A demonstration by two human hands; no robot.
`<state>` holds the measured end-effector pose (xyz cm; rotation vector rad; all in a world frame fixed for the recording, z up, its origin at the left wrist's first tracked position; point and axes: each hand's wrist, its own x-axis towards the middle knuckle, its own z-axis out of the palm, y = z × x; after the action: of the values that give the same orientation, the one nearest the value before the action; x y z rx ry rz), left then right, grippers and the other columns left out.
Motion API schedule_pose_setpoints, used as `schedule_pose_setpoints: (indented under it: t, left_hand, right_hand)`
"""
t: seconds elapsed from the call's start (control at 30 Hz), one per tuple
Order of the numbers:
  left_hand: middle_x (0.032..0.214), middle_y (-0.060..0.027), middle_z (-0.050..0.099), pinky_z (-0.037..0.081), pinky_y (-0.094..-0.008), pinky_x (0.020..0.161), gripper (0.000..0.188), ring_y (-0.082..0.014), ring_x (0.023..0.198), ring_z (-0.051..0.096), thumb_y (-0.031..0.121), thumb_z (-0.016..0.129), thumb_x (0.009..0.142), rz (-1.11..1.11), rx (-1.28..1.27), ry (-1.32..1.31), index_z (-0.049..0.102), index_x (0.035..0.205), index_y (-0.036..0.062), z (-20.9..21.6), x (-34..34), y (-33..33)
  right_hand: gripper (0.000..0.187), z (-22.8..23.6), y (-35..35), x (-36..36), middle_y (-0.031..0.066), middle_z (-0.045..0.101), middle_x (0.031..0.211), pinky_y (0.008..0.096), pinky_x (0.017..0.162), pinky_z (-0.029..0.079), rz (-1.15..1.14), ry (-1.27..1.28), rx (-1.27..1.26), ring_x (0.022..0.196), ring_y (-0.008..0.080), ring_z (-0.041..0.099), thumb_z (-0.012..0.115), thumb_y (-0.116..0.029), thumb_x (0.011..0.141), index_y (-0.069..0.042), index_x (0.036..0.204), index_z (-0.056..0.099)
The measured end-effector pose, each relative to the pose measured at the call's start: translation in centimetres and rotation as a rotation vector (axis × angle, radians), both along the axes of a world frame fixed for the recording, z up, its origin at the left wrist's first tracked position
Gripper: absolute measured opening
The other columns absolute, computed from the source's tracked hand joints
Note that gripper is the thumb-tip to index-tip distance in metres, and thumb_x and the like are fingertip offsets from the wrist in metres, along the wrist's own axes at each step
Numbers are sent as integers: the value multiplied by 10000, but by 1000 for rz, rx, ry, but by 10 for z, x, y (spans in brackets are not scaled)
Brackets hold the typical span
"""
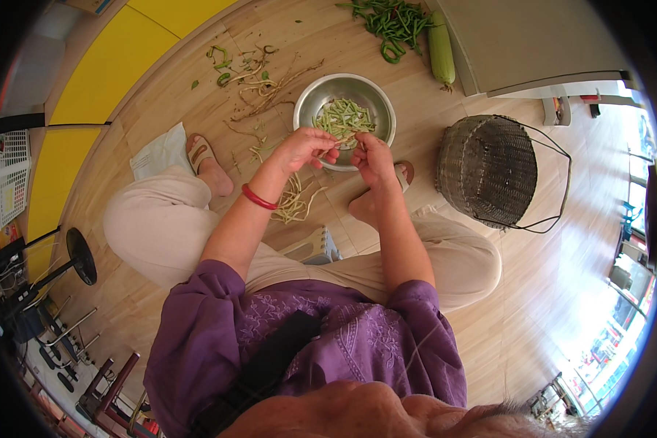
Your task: The person snaps green beans by hand, removing the ends and strings, and placing the pieces into a metal bowl while sitting on the floor.
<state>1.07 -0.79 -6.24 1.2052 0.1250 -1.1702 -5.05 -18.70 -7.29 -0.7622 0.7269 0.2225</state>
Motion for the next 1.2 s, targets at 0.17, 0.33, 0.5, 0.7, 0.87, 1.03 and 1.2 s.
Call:
schedule_pose_setpoints:
  t: [0.17,0.33,0.5,0.7,0.87,1.03,1.2]
  left_hand:
    - [780,-54,624,448,-231,496,174,-138,689,610,174,589,826,-41,48,-36,593,931,36,-1,1,5]
    - [792,-67,624,459,-237,518,204,-145,692,612,182,581,838,-5,-18,-9,585,970,27,1,-1,7]
    - [804,-77,625,478,-244,548,221,-158,705,616,181,568,851,18,-76,-30,575,995,14,7,-3,0]
    - [813,-89,628,495,-239,561,198,-163,688,615,170,571,853,23,-88,-27,581,967,8,8,-5,1]
    - [780,-86,631,485,-218,536,182,-143,670,611,170,577,851,120,6,-123,594,916,1,15,-5,-4]
    - [753,-79,634,470,-213,521,160,-122,643,600,148,575,848,139,59,-228,601,883,-6,19,-7,-4]
    - [744,-71,639,455,-210,514,128,-111,634,597,110,562,848,94,151,-397,600,878,-9,24,-11,-10]
  right_hand:
    - [90,2,-2,1,-40,366,585,251,426,319,-49,8,10,455,72,319,545,-92,800,-62,733,492]
    - [101,9,0,2,-55,331,549,243,415,293,-13,-21,43,434,62,283,556,-100,800,-78,727,491]
    - [96,14,1,3,-64,314,518,244,405,281,58,-23,6,420,65,270,563,-105,799,-83,728,503]
    - [139,21,4,2,-8,466,630,245,475,370,-65,2,-45,565,80,451,567,-150,808,-40,894,570]
    - [270,8,8,-1,33,562,795,231,543,397,46,-84,-679,709,65,503,595,-180,794,-29,1018,580]
    - [163,25,23,1,-13,547,689,204,518,356,176,-72,-395,597,52,457,617,-150,776,-18,871,618]
    - [94,27,22,1,-27,520,623,186,499,326,123,-127,-240,534,43,405,616,-112,773,-18,784,616]
